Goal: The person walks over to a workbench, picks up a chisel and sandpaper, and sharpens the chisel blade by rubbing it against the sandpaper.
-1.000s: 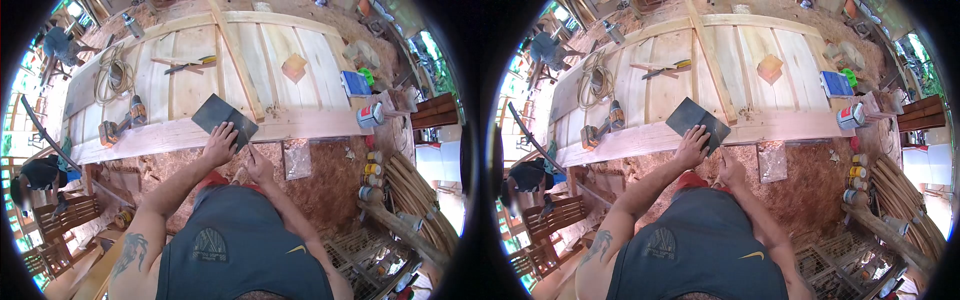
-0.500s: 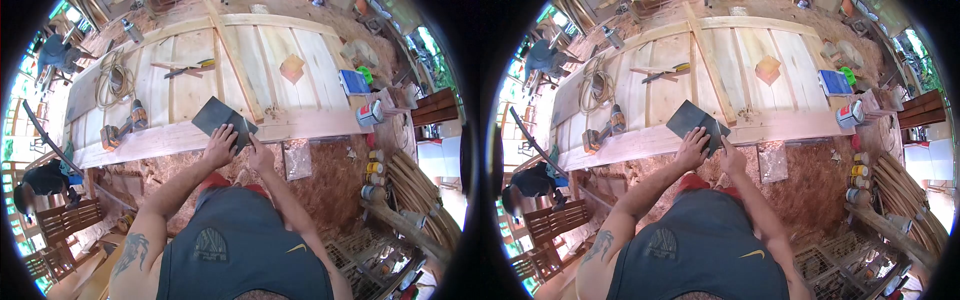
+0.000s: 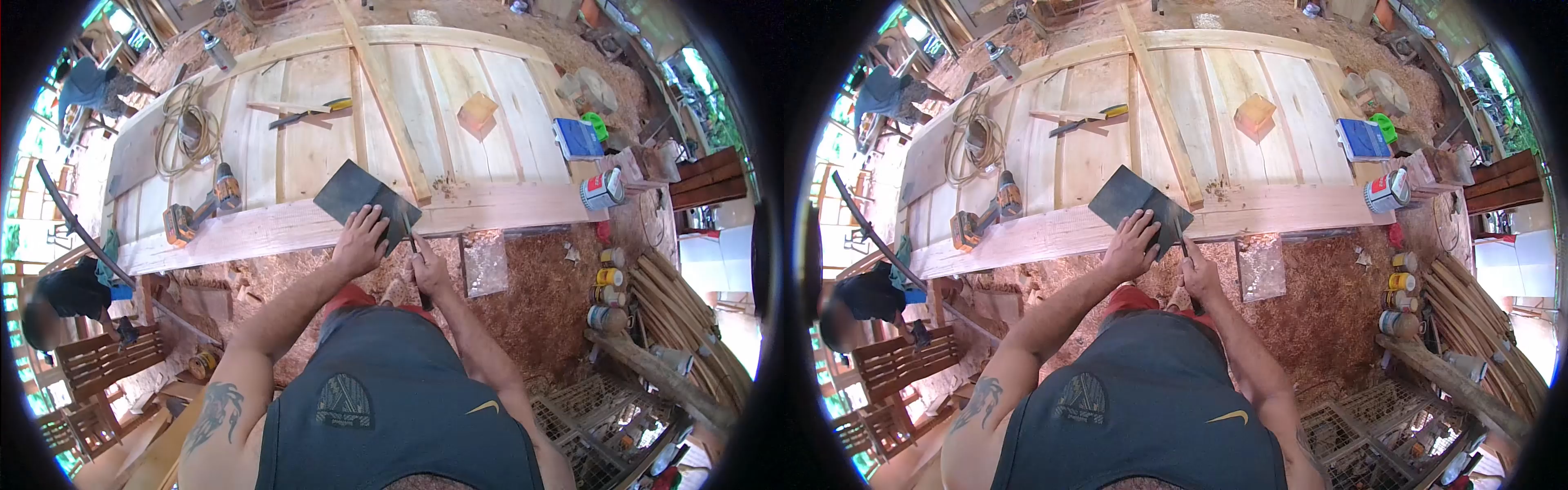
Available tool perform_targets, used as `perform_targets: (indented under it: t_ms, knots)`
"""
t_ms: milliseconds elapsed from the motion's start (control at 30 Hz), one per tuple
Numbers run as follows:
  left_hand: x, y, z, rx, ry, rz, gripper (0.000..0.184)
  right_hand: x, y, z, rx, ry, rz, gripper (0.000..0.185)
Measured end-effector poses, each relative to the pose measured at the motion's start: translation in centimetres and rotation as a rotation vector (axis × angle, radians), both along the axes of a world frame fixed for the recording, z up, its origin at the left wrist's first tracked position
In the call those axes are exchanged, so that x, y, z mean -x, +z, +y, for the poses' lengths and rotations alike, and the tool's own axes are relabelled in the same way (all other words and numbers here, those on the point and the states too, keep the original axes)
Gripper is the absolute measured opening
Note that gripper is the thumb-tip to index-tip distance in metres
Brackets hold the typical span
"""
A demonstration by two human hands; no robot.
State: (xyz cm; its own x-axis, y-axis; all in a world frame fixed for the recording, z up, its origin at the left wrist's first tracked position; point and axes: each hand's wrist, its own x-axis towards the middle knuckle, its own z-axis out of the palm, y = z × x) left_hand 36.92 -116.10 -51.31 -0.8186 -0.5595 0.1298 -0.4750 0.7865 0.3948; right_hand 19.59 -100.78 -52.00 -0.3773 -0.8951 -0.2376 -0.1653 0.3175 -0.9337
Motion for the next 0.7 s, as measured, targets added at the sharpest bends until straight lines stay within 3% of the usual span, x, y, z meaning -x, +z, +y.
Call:
perform_targets:
  t_ms: [233, 333, 433, 700]
  knots:
    - [0.0, 0.0, 0.2, -0.005, 0.016, -0.013, 0.056, 0.5, -2.3, -0.3, 0.007, 0.039, -0.104, 0.055]
    - [0.0, 0.1, 0.3, -0.01, 0.023, -0.011, 0.056, 0.8, -2.0, -0.5, -0.051, -0.047, -0.301, 0.051]
    - [0.1, 0.1, 0.2, -0.011, 0.023, -0.031, 0.055, 1.0, -1.7, -0.6, -0.059, 0.007, -0.09, 0.047]
    - [0.1, 0.3, 0.1, -0.005, 0.018, -0.016, 0.056, 0.4, -1.3, -2.0, 0.023, -0.026, 0.099, 0.046]
